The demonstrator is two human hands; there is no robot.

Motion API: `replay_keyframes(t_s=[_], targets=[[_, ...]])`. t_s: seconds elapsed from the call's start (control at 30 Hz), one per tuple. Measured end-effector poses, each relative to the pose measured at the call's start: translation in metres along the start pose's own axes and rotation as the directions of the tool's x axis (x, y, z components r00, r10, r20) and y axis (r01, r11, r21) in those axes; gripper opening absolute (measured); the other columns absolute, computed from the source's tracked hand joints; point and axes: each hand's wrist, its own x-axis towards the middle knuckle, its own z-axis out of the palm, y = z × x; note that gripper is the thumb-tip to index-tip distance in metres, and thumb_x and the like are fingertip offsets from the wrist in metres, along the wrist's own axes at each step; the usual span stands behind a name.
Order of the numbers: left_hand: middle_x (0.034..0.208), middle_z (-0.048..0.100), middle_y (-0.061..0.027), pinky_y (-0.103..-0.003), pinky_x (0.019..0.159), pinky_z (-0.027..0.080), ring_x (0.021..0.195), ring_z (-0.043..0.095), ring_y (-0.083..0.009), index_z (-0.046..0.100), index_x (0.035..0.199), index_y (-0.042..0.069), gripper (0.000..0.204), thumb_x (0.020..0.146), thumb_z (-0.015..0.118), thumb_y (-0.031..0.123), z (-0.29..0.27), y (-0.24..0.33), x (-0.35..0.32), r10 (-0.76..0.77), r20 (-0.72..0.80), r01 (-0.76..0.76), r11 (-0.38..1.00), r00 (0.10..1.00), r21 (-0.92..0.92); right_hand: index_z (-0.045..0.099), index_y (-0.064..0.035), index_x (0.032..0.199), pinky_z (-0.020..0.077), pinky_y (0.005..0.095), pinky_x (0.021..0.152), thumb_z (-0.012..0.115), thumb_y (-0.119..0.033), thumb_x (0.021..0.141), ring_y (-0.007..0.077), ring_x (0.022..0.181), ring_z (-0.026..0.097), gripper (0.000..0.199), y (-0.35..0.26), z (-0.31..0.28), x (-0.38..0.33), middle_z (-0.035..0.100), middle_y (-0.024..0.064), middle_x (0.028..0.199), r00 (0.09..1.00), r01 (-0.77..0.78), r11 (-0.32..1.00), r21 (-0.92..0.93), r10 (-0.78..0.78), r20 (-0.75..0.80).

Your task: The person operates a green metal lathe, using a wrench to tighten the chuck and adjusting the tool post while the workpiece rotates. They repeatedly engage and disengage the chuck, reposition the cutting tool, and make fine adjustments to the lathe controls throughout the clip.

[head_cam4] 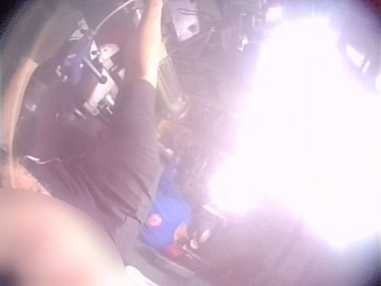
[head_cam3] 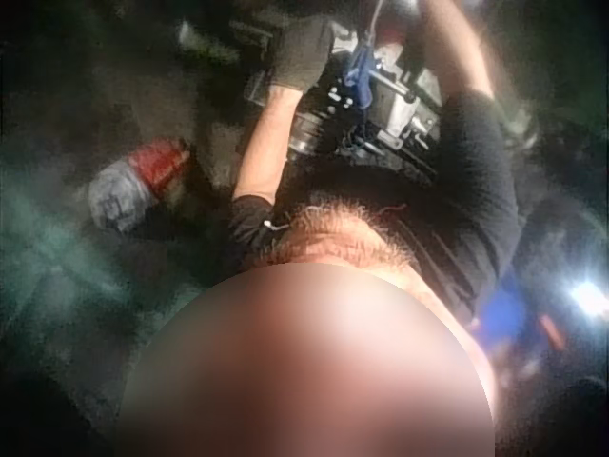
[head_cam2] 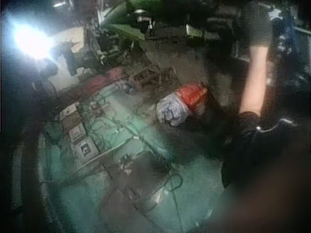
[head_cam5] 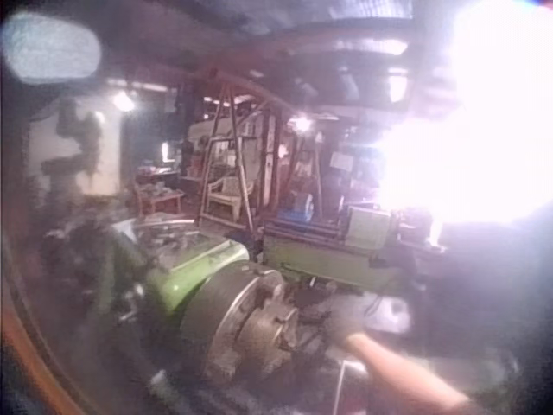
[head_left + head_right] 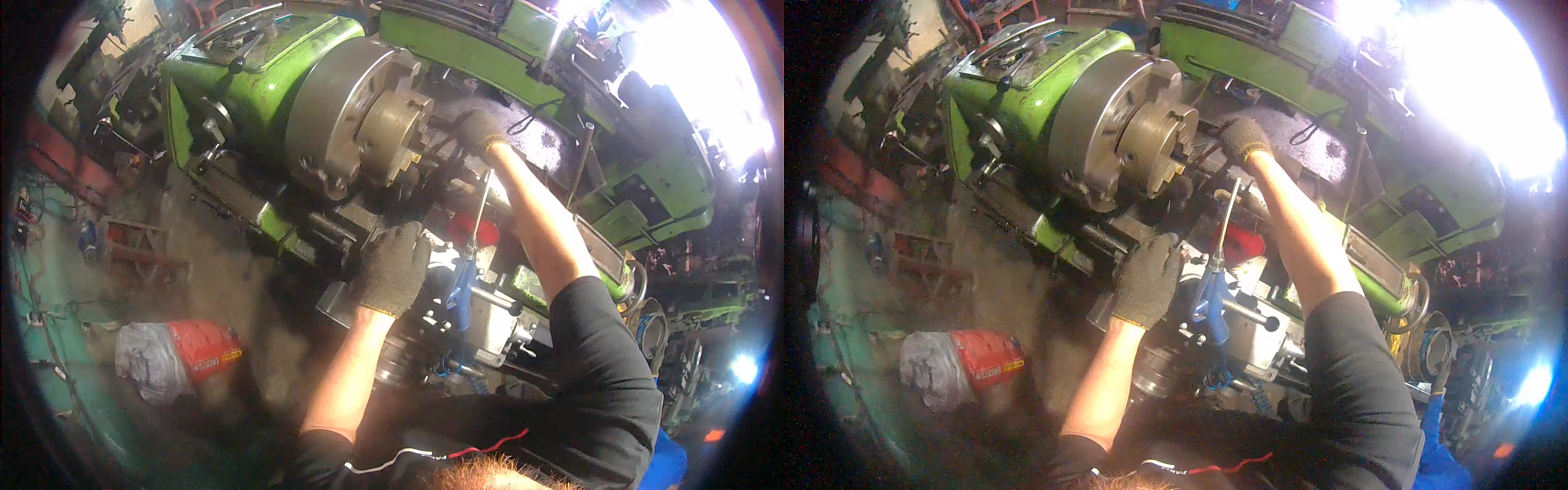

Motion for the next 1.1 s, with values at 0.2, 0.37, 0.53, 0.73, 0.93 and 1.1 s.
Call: replay_keyframes(t_s=[0.2, 0.37, 0.53, 0.73, 0.93, 1.1], targets=[[0.119, 0.073, -0.0231, -0.058, 0.097, 0.054, 0.113, 0.067, -0.0472, 0.069, 0.125, 0.004, 0.026, 0.115, 0.058, 0.025, 0.012, -0.018, 0.004, 0.168, 0.062, -0.176, 0.969, 0.984, 0.174, 0.085, -0.0082, 0.114, 0.0636, 0.0541, 0.095, 0.070, -0.027, 0.100, 0.0462, 0.107, 0.079, 0.028, -0.031, -0.066, -0.061, 0.081, 0.0275, 0.114, 0.973, 0.039, 0.998, -0.043, -0.048, -0.224], [0.116, 0.073, -0.0221, -0.057, 0.097, 0.054, 0.115, 0.067, -0.0457, 0.068, 0.122, 0.004, 0.026, 0.115, 0.057, 0.026, 0.008, -0.009, 0.000, 0.192, 0.005, -0.192, 0.974, 0.981, 0.119, 0.084, -0.0071, 0.111, 0.0631, 0.0570, 0.093, 0.071, -0.019, 0.098, 0.0482, 0.108, 0.077, 0.022, -0.041, -0.067, -0.081, 0.080, 0.0247, 0.111, 0.986, 0.037, 0.998, -0.043, -0.043, -0.163], [0.114, 0.073, -0.0230, -0.058, 0.096, 0.054, 0.113, 0.068, -0.0469, 0.068, 0.121, 0.004, 0.026, 0.116, 0.056, 0.027, 0.000, -0.006, 0.001, 0.197, 0.031, -0.199, 0.972, 0.980, 0.126, 0.087, -0.0130, 0.117, 0.0642, 0.0527, 0.090, 0.079, -0.028, 0.095, 0.0414, 0.104, 0.080, 0.028, -0.073, -0.079, -0.089, 0.082, 0.0210, 0.113, 0.985, 0.031, 0.999, 0.018, -0.028, -0.171], [0.114, 0.074, -0.0241, -0.058, 0.096, 0.055, 0.111, 0.069, -0.0475, 0.069, 0.122, 0.004, 0.028, 0.115, 0.058, 0.028, 0.009, -0.013, 0.001, 0.104, -0.002, -0.104, 0.992, 0.995, 0.078, 0.079, -0.0071, 0.126, 0.0638, 0.0572, 0.092, 0.079, -0.022, 0.091, 0.0460, 0.107, 0.079, 0.038, -0.079, -0.077, -0.091, 0.081, 0.0252, 0.110, 0.983, 0.111, 0.991, 0.081, -0.097, -0.155], [0.116, 0.076, -0.0233, -0.057, 0.096, 0.056, 0.112, 0.071, -0.0462, 0.071, 0.123, 0.004, 0.029, 0.114, 0.061, 0.029, 0.002, -0.003, 0.000, 0.011, 0.005, -0.011, 1.000, 1.000, 0.017, 0.080, -0.0109, 0.130, 0.0637, 0.0550, 0.097, 0.078, -0.025, 0.094, 0.0443, 0.112, 0.079, 0.038, -0.093, -0.118, -0.091, 0.082, 0.0241, 0.118, 0.996, -0.034, 0.995, -0.092, 0.041, 0.083], [0.116, 0.077, -0.0235, -0.058, 0.095, 0.056, 0.111, 0.071, -0.0469, 0.071, 0.122, 0.004, 0.027, 0.113, 0.062, 0.028, 0.010, -0.018, 0.000, 0.311, -0.003, -0.299, 0.917, 0.950, 0.264, 0.082, -0.0153, 0.132, 0.0603, 0.0548, 0.105, 0.076, -0.026, 0.098, 0.0417, 0.125, 0.075, 0.036, -0.056, -0.090, -0.072, 0.081, 0.0197, 0.127, 0.995, -0.060, 0.998, 0.013, 0.061, -0.080]])
